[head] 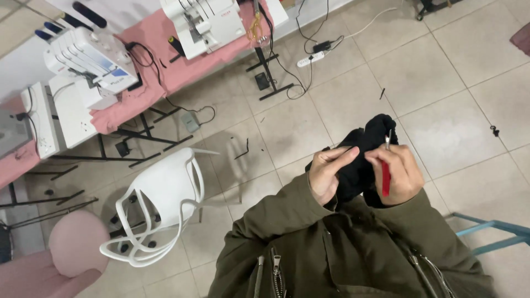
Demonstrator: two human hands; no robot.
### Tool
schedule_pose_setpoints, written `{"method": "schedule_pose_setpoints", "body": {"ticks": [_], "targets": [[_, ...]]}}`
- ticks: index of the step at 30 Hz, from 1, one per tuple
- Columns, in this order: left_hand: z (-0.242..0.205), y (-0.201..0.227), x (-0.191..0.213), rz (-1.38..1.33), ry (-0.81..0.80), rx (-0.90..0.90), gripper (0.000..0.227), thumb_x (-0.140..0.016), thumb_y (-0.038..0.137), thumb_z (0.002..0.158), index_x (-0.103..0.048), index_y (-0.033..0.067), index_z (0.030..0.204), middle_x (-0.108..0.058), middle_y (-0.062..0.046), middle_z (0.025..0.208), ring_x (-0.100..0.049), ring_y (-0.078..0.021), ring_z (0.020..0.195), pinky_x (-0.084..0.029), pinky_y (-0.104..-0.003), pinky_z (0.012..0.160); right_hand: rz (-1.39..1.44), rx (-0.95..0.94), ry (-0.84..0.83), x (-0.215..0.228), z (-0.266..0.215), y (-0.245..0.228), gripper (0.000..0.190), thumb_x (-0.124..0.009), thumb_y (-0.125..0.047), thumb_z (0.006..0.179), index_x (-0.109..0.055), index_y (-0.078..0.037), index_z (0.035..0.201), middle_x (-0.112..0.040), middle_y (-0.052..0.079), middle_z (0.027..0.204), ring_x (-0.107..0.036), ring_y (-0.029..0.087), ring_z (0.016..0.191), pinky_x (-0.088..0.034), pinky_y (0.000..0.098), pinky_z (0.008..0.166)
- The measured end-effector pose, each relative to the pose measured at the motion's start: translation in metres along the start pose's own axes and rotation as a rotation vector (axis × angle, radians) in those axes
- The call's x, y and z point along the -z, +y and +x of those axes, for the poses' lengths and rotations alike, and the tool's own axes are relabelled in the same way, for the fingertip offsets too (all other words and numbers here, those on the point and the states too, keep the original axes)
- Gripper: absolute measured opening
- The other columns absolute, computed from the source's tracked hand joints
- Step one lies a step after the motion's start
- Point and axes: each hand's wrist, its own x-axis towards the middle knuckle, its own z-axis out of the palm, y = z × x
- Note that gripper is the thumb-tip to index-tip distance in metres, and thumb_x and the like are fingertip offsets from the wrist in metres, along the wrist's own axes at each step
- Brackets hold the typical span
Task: Inspecting the seams and folding several pairs of black fabric leggings in a workshop environment.
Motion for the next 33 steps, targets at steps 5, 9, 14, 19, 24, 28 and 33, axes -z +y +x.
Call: {"method": "schedule_pose_setpoints", "body": {"ticks": [5, 9, 14, 19, 24, 28, 33], "targets": [[-0.006, -0.02, 0.009, 0.095, -0.009, -0.097, 0.017, -0.069, 0.008, 0.105, -0.075, -0.0056, 0.114, -0.072, -0.003, 0.106, -0.062, -0.0079, 0.101, -0.047, -0.025, 0.094, -0.019, 0.044, -0.031, 0.013, -0.004, 0.003, 0.027, -0.083, 0.007, 0.088, -0.067, -0.002, 0.108, -0.062, 0.014, 0.105, -0.067, 0.03, 0.093, -0.055, 0.0372, 0.075], [-0.013, -0.017, -0.008, 0.089, -0.032, -0.059, 0.017, -0.067, 0.006, 0.106, -0.074, -0.0056, 0.116, -0.071, -0.004, 0.107, -0.061, -0.0093, 0.099, -0.047, -0.028, 0.092, 0.013, 0.007, -0.036, 0.024, -0.009, 0.01, 0.027, -0.084, 0.008, 0.091, -0.068, -0.003, 0.11, -0.063, 0.013, 0.107, -0.067, 0.028, 0.093, -0.056, 0.0355, 0.076], [-0.012, -0.014, -0.015, 0.325, -0.063, -0.262, 0.017, -0.064, 0.007, 0.106, -0.071, -0.0057, 0.113, -0.07, -0.003, 0.112, -0.062, -0.0087, 0.104, -0.049, -0.026, 0.097, 0.074, 0.114, -0.099, 0.031, -0.005, 0.007, 0.026, -0.082, 0.008, 0.088, -0.067, -0.002, 0.107, -0.063, 0.013, 0.103, -0.066, 0.029, 0.092, -0.056, 0.0371, 0.075], [-0.016, -0.015, -0.01, 0.307, -0.029, -0.217, 0.016, -0.065, 0.008, 0.107, -0.072, -0.0061, 0.11, -0.068, -0.002, 0.102, -0.059, -0.0076, 0.095, -0.049, -0.026, 0.088, 0.065, 0.108, -0.08, 0.027, -0.006, 0.016, 0.024, -0.082, 0.008, 0.091, -0.068, -0.001, 0.108, -0.063, 0.014, 0.103, -0.066, 0.028, 0.09, -0.055, 0.0358, 0.074], [-0.028, -0.006, -0.01, 0.388, -0.052, -0.154, 0.02, -0.066, 0.013, 0.107, -0.072, -0.0058, 0.105, -0.064, 0.003, 0.089, -0.053, -0.0042, 0.084, -0.045, -0.023, 0.076, 0.002, 0.037, 0.093, 0.032, -0.02, 0.054, 0.015, -0.079, 0.003, 0.104, -0.067, -0.001, 0.112, -0.067, 0.013, 0.101, -0.066, 0.024, 0.088, -0.054, 0.0327, 0.076], [-0.036, -0.005, 0.005, 0.493, -0.128, -0.148, 0.023, -0.067, 0.014, 0.11, -0.072, -0.0067, 0.102, -0.058, 0.005, 0.081, -0.047, -0.0036, 0.082, -0.041, -0.023, 0.074, 0.045, -0.015, 0.131, 0.044, -0.001, 0.042, 0.006, -0.074, -0.001, 0.114, -0.068, 0.0, 0.113, -0.072, 0.013, 0.102, -0.068, 0.021, 0.09, -0.054, 0.0306, 0.079], [-0.059, 0.008, 0.012, 0.493, -0.225, -0.023, 0.02, -0.065, 0.013, 0.107, -0.072, -0.0061, 0.107, -0.063, 0.006, 0.09, -0.052, -0.0022, 0.085, -0.045, -0.021, 0.076, 0.31, 0.031, -0.193, 0.041, 0.03, -0.027, 0.024, -0.044, 0.001, 0.105, -0.068, 0.005, 0.104, -0.075, 0.017, 0.097, -0.073, 0.027, 0.099, -0.05, 0.0438, 0.104]]}}
